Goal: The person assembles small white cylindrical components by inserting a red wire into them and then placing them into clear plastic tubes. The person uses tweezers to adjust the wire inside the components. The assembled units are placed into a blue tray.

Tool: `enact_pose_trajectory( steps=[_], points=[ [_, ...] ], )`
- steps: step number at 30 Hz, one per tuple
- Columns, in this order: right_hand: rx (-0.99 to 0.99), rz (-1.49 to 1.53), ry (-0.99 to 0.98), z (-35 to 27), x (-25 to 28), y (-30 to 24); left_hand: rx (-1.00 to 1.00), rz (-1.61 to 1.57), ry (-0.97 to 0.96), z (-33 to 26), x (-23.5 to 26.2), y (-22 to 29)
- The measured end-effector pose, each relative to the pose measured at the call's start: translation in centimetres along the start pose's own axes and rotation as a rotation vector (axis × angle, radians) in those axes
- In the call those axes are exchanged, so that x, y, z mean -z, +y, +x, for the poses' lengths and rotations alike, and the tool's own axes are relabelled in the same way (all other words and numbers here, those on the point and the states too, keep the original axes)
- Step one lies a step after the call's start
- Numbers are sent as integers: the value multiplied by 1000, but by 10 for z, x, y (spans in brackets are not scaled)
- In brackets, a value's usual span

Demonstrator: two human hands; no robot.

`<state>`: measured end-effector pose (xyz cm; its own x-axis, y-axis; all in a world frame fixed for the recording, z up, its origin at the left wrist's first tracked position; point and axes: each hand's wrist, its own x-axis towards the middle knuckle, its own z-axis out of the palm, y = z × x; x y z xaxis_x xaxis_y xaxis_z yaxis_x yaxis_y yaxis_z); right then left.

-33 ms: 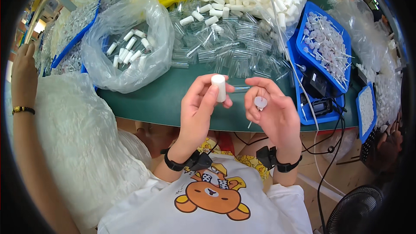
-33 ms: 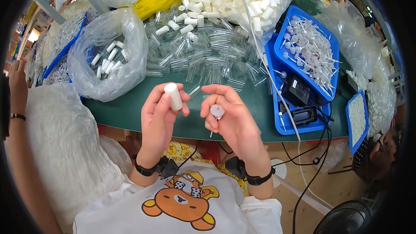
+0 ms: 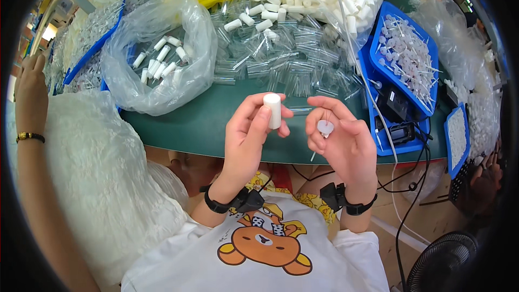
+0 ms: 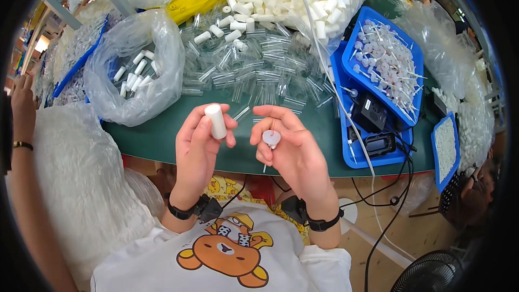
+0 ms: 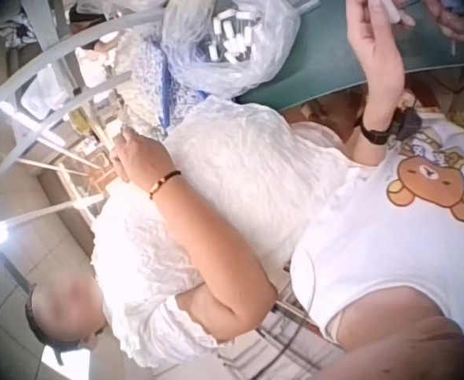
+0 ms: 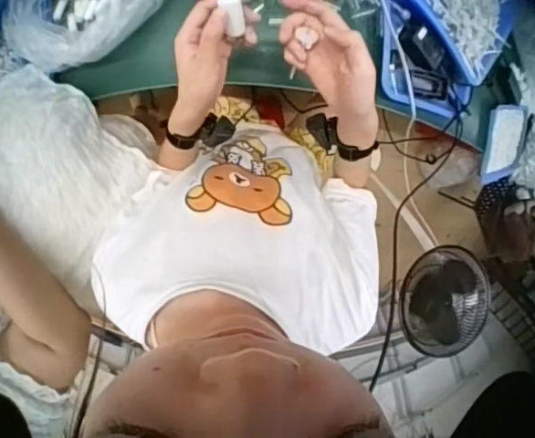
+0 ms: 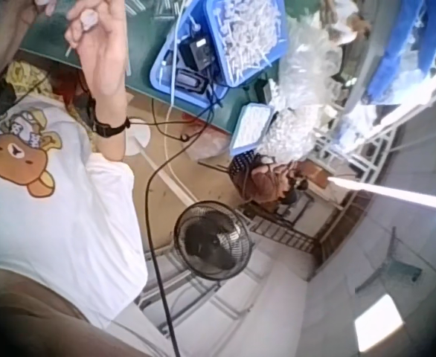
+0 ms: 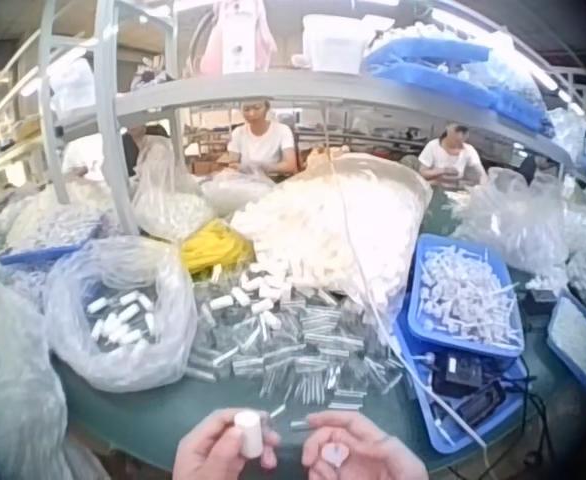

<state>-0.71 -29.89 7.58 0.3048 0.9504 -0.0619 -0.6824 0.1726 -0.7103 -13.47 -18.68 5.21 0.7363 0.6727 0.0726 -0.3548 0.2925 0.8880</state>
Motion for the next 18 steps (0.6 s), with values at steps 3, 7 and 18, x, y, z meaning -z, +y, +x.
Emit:
enact_pose_trajectory(
  steps=[3,7,18],
  points=[
    [21,8,13,-3,3,-1,25,-47,-21,-2,1,0],
    [54,-167,38,-6,2,-2,0,17,-46,-5,2,-4],
    [58,-119,238,-17,15,7,-10,110,-236,-11,0,-9]
  ],
)
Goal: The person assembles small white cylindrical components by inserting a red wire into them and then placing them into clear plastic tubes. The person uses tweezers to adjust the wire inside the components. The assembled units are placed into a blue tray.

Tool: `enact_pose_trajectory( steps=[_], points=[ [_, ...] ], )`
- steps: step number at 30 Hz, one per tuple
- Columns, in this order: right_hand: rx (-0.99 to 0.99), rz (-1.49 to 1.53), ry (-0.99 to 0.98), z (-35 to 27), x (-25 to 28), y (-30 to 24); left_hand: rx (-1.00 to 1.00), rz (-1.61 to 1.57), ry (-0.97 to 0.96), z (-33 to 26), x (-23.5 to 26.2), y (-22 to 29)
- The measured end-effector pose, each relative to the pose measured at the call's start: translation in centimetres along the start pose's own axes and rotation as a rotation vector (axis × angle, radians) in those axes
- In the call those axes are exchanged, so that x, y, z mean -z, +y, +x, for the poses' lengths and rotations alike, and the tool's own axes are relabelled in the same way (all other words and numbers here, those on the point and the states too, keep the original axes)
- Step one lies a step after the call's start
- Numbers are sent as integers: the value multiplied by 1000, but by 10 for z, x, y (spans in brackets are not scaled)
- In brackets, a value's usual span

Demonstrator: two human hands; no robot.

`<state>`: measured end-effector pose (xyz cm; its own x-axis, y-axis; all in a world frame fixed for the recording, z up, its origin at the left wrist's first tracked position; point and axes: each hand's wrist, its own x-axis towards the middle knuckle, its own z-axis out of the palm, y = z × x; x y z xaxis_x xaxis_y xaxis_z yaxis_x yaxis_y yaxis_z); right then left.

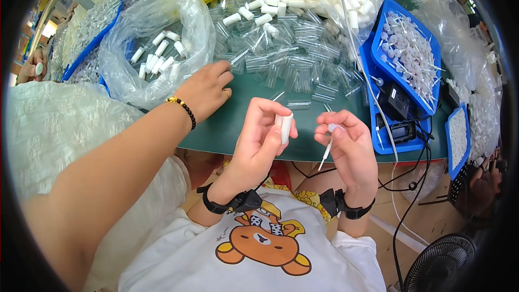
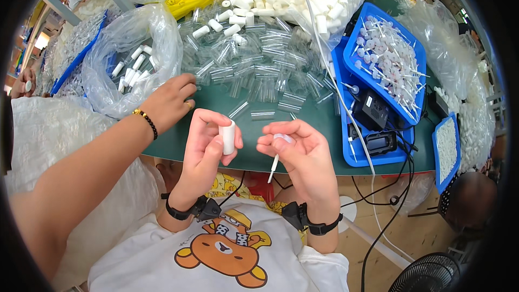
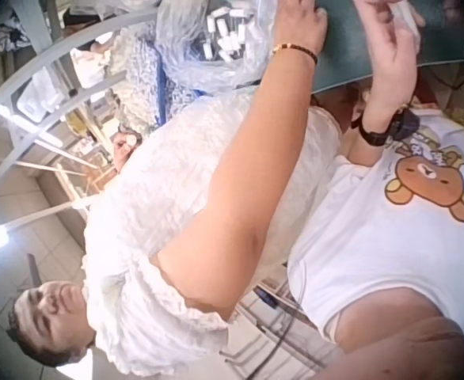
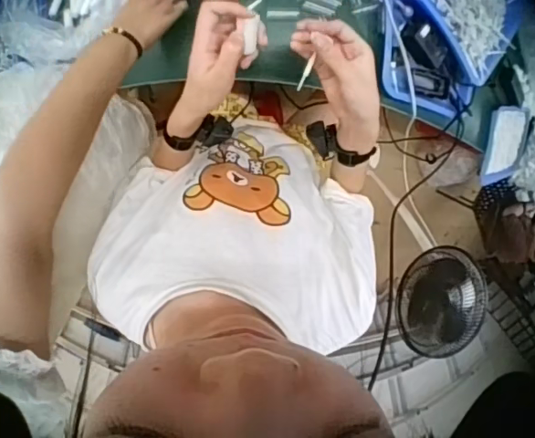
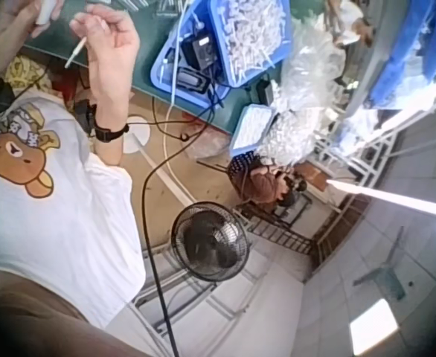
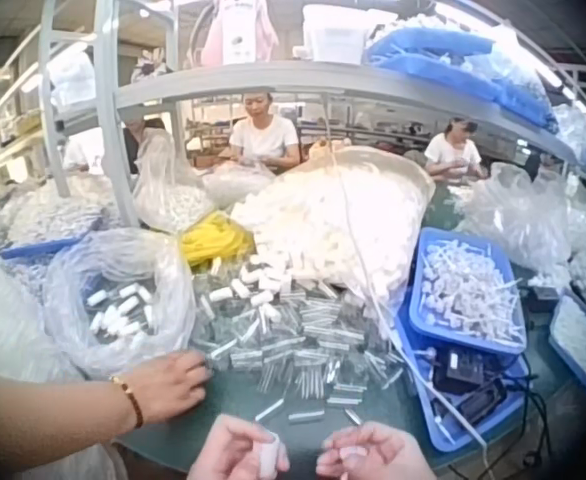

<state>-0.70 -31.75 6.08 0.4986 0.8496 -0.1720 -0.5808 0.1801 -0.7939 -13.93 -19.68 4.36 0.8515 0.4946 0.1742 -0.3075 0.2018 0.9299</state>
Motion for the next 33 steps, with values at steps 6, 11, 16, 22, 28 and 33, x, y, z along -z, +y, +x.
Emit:
enact_pose_trajectory(
  steps=[6,11,16,22,28,33],
  points=[
    [98,105,-13,-8,18,11,60,-42,27,-8,-10,-8],
    [133,47,31,-27,10,14,86,-47,-55,-20,-10,-13],
    [160,56,-94,-43,11,15,74,-17,-141,-36,-6,-19],
    [148,17,-267,-55,4,23,49,35,-297,-58,1,-16],
    [219,-147,-299,-62,-11,50,102,-54,-363,-86,-2,-9],
    [193,-91,-329,-73,-9,67,78,-143,-374,-104,-3,-15]
  ],
)
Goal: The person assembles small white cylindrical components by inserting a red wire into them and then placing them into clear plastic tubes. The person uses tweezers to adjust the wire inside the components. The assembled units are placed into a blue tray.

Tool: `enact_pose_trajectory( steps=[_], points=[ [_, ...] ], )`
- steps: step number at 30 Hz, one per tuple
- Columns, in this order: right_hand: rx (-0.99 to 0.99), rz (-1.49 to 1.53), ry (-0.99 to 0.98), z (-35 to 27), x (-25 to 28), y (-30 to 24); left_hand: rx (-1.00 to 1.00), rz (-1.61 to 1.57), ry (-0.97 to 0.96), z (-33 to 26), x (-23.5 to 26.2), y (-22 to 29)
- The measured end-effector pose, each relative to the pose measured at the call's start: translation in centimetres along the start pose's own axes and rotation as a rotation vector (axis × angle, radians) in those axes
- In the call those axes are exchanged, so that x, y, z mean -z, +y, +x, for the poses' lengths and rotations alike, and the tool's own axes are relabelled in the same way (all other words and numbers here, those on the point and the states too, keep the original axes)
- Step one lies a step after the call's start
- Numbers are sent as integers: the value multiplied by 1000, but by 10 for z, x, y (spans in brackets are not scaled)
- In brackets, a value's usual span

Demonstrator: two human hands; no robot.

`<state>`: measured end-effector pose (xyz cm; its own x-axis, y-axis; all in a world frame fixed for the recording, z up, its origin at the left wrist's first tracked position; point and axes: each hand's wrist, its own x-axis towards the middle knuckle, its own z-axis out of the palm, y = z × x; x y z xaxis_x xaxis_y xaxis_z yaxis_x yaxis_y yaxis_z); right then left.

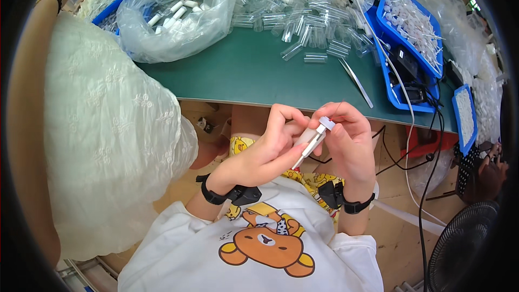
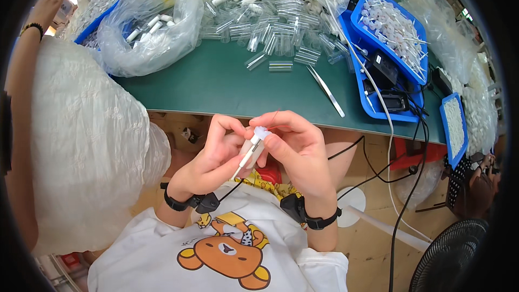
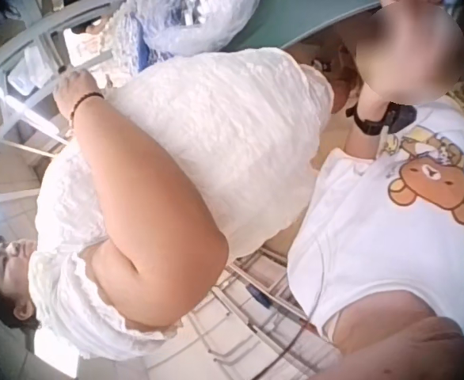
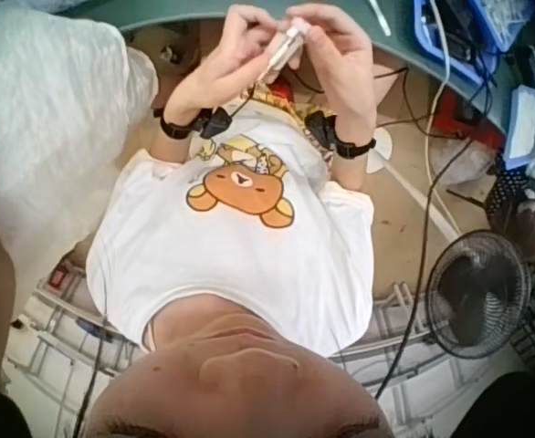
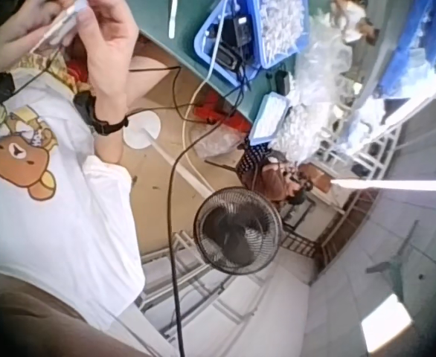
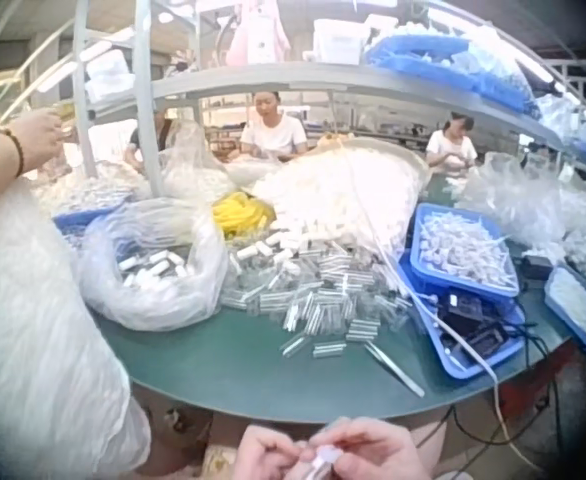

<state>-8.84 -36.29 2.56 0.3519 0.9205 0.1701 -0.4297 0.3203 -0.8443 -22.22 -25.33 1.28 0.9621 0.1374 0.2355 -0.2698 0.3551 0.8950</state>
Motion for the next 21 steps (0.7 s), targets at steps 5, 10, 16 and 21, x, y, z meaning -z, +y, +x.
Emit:
enact_pose_trajectory(
  steps=[5,10,16,21],
  points=[
    [21,-24,-34,-7,-1,-3,52,-26,-39,-6,0,3],
    [77,-96,-58,-10,8,-6,81,-17,-57,-3,-3,8],
    [79,-242,2,-7,13,-12,176,167,-102,5,11,20],
    [170,-419,21,5,25,-1,160,88,73,10,21,9]
  ],
)
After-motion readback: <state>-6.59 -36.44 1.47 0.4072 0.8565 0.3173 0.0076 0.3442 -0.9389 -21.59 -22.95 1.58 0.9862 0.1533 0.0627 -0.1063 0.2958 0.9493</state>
